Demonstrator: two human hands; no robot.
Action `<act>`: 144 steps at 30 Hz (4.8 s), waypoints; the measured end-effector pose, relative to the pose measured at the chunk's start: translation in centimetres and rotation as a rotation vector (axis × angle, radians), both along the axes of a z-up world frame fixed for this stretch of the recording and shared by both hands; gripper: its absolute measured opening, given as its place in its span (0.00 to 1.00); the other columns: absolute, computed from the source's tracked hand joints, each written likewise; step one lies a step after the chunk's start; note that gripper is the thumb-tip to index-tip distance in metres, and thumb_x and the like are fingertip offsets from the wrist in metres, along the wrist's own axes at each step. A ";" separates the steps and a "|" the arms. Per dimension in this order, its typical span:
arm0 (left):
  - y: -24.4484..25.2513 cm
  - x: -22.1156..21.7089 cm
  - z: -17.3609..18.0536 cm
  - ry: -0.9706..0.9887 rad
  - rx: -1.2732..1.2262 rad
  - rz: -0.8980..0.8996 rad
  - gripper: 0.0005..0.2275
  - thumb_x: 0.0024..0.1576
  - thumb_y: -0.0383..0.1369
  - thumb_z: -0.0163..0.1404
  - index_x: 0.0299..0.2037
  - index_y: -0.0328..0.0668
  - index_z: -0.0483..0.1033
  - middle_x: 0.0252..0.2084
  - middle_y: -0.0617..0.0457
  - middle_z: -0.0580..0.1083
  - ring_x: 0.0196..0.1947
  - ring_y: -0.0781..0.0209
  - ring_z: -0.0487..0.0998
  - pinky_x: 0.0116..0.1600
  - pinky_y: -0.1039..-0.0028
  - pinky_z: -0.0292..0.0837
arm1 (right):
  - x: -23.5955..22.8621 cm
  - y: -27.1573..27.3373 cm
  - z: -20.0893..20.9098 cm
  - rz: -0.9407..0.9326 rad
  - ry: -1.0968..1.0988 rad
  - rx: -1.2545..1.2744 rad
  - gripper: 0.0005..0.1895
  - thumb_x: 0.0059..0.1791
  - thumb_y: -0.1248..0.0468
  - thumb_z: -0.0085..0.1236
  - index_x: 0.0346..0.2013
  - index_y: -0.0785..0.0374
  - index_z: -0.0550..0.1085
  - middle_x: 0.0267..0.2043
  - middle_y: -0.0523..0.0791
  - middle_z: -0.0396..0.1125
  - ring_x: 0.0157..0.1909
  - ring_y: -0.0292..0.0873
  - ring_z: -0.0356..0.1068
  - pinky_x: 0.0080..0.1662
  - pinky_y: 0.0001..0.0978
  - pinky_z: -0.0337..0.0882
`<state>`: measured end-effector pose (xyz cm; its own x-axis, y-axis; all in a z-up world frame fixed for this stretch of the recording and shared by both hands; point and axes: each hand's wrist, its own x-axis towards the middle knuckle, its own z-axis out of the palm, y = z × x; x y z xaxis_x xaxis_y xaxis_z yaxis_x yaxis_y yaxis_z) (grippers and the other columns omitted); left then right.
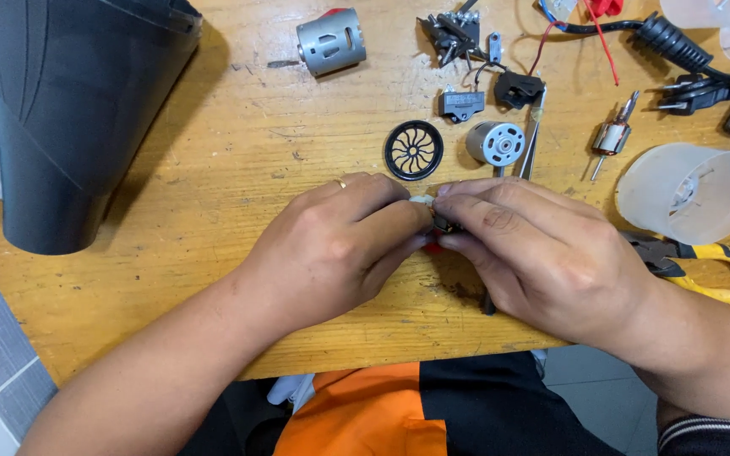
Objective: Reassembling a small electric motor by inserting the rotor and aligning internal components on a workbench.
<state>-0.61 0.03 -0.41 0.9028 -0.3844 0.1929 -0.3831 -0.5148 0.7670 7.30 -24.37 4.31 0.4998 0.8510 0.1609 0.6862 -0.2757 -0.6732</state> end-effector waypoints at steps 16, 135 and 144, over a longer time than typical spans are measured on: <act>1.4 1.3 0.9 0.129 -0.097 -0.140 0.04 0.72 0.27 0.60 0.51 0.38 0.79 0.43 0.46 0.78 0.41 0.44 0.82 0.45 0.57 0.79 | 0.4 -1.0 -0.5 -0.019 0.202 -0.067 0.14 0.61 0.68 0.65 0.60 0.73 0.80 0.43 0.51 0.75 0.39 0.49 0.76 0.42 0.39 0.77; -4.0 -2.1 0.5 -0.263 0.053 0.276 0.09 0.72 0.24 0.54 0.58 0.23 0.78 0.53 0.34 0.82 0.49 0.40 0.88 0.51 0.59 0.87 | -3.6 -0.1 0.4 -0.188 -0.241 0.054 0.11 0.62 0.69 0.66 0.46 0.79 0.78 0.45 0.57 0.79 0.48 0.60 0.84 0.57 0.49 0.87; -3.4 -1.9 0.2 -0.255 0.037 0.275 0.10 0.73 0.24 0.58 0.60 0.24 0.78 0.53 0.35 0.82 0.50 0.43 0.89 0.53 0.62 0.86 | -1.8 -0.6 -0.7 -0.086 -0.062 0.118 0.10 0.61 0.71 0.68 0.47 0.77 0.76 0.50 0.61 0.79 0.53 0.63 0.83 0.63 0.53 0.84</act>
<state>-2.53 -3.34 -0.17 0.8981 -0.1456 0.4149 -0.4028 -0.6508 0.6436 5.47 -24.96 3.64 0.5559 0.7789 0.2901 0.7049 -0.2569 -0.6611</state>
